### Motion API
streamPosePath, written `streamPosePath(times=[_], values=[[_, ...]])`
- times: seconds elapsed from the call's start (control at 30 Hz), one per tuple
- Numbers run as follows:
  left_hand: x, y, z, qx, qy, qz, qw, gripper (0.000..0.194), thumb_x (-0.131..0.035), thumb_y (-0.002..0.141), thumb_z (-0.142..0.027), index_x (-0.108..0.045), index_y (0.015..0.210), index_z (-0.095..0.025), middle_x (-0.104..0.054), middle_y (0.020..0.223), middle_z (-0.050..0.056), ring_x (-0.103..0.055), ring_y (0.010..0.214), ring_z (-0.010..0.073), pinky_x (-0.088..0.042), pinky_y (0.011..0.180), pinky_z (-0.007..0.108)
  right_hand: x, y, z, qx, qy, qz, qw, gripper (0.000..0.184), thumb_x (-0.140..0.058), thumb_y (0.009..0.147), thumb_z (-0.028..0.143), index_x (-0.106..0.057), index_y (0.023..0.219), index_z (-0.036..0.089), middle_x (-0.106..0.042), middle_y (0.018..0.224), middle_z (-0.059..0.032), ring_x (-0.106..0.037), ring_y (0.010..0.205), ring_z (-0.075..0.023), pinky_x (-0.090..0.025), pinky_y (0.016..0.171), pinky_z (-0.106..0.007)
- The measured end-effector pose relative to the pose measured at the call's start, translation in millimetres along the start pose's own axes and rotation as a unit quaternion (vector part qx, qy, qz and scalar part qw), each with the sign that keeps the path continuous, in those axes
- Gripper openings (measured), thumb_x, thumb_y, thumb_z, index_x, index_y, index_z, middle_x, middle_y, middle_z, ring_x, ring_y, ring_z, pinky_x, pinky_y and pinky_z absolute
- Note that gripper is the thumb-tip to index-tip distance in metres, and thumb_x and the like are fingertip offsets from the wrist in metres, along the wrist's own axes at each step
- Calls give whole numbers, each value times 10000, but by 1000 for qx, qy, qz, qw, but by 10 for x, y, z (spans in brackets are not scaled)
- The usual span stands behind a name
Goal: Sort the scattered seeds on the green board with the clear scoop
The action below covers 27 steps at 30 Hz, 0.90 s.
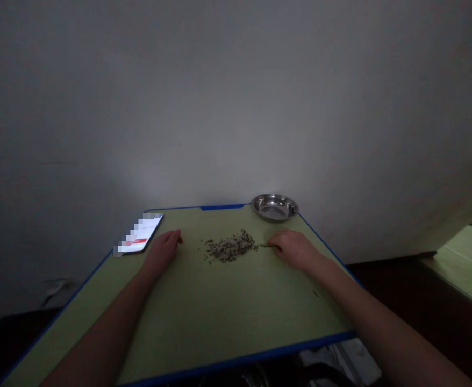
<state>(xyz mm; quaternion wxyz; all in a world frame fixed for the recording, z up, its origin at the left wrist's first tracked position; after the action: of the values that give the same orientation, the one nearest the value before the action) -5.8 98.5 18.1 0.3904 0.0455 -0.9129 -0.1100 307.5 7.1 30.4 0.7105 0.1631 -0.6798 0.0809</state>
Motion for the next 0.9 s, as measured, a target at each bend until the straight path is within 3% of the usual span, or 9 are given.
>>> streamPosePath(times=[0.27,0.47,0.73,0.9], values=[[12,-7,-24,-7,0,-2,1000,426,-291,812,-478,-547,636,-187,-520,568,18,-512,618,178,-329,569,272,50,-160,55,13,35,-9,999,289,-468,819,157,-702,983,203,-707,945,-79,-622,890,-223,-450,788,-326],[9,-11,-4,5,-5,-1,1000,416,-297,813,-474,-545,643,-186,-527,574,15,-519,624,177,-328,565,269,65,-133,-155,-37,100,-19,994,296,-480,802,151,-701,997,180,-715,991,-87,-650,878,-224,-475,786,-333],[5,-8,-5,1,4,-1,1000,418,-298,823,-461,-559,650,-185,-570,615,28,-537,653,184,-328,565,271,-82,-41,-485,-100,177,-1,979,311,-486,808,211,-695,1037,179,-721,976,-75,-650,782,-205,-492,734,-329],[3,-2,-18,-8,7,-4,1000,423,-301,822,-463,-560,644,-180,-589,641,32,-540,658,180,-335,575,271,-167,-36,-515,-103,195,11,975,348,-466,805,233,-682,1066,155,-721,937,-74,-639,764,-204,-484,726,-324]])
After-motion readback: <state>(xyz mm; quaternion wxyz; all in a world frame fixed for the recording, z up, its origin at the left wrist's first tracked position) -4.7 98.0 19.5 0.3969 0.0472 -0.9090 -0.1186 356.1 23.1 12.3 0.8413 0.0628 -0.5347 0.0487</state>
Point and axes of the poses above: each hand's wrist, its own y-axis towards the middle knuckle, its own x-axis out of the back of the hand, z = x × y, the point moved 9 cm from there along y, towards the middle knuckle
